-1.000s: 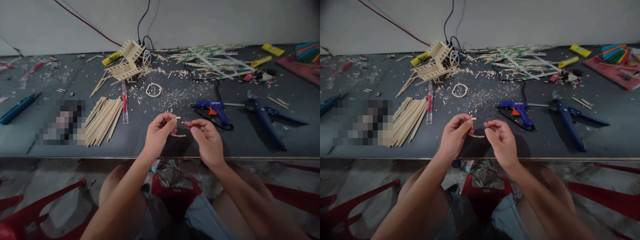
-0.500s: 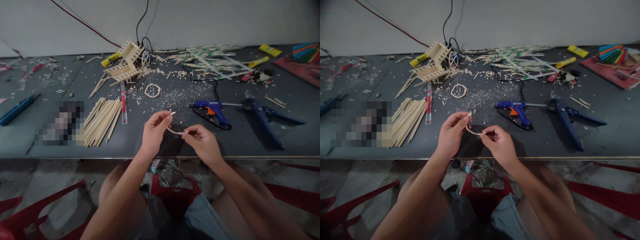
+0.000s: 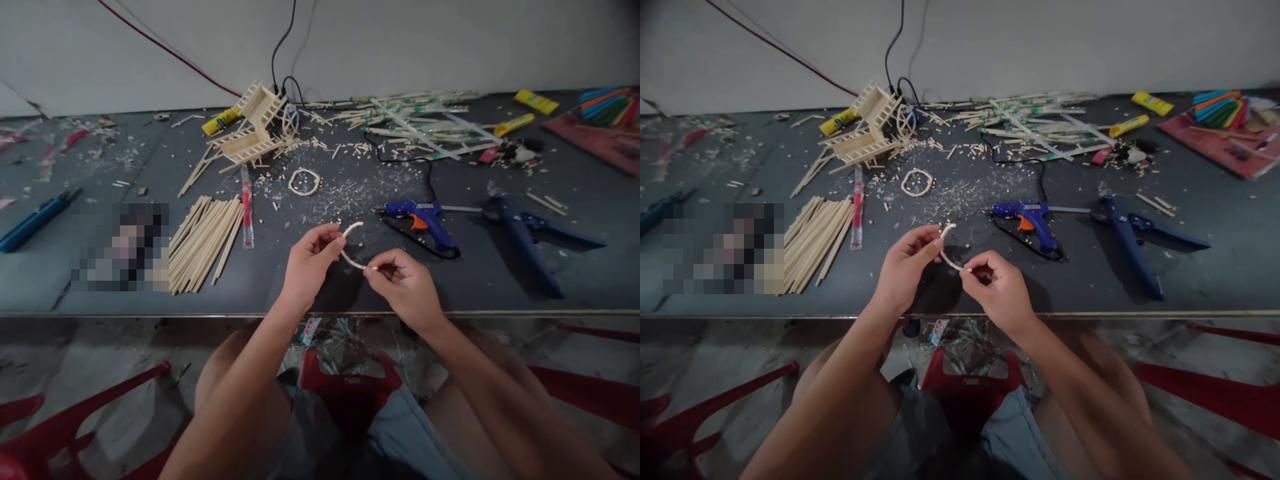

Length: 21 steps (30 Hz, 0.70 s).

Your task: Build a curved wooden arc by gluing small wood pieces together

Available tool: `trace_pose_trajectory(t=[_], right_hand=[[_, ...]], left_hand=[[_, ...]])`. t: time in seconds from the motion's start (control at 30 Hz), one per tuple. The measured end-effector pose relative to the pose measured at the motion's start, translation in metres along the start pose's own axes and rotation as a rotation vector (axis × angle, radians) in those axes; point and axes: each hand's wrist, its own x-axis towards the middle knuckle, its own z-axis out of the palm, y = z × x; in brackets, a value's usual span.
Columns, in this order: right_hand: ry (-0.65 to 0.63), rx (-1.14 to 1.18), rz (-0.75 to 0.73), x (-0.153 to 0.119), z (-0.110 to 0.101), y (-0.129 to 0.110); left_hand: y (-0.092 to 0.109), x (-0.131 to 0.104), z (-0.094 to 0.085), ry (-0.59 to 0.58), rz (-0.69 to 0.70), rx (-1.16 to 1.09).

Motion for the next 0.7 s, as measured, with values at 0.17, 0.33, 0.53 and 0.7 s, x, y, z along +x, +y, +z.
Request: trace_pose_trajectory(t=[0.17, 0.33, 0.53, 0.7], right_hand=[[-0.023, -0.046, 0.001, -0.003, -0.001, 0.001], [-0.006, -0.002, -0.101, 0.002, -0.009, -0.007], [0.635, -0.028, -0.222, 0.041, -0.072, -0.004], [0.342, -0.238, 0.231, 0.058, -0.114, 0.008]], left_hand=[[0.0, -0.001, -0.002, -0.056, -0.027, 0.099], [-0.002, -0.001, -0.002, -0.105, -0.06, 0.048], [-0.004, -0.001, -0.001, -0.132, -0.091, -0.024], [-0.006, -0.002, 0.0, -0.156, -0.085, -0.043]])
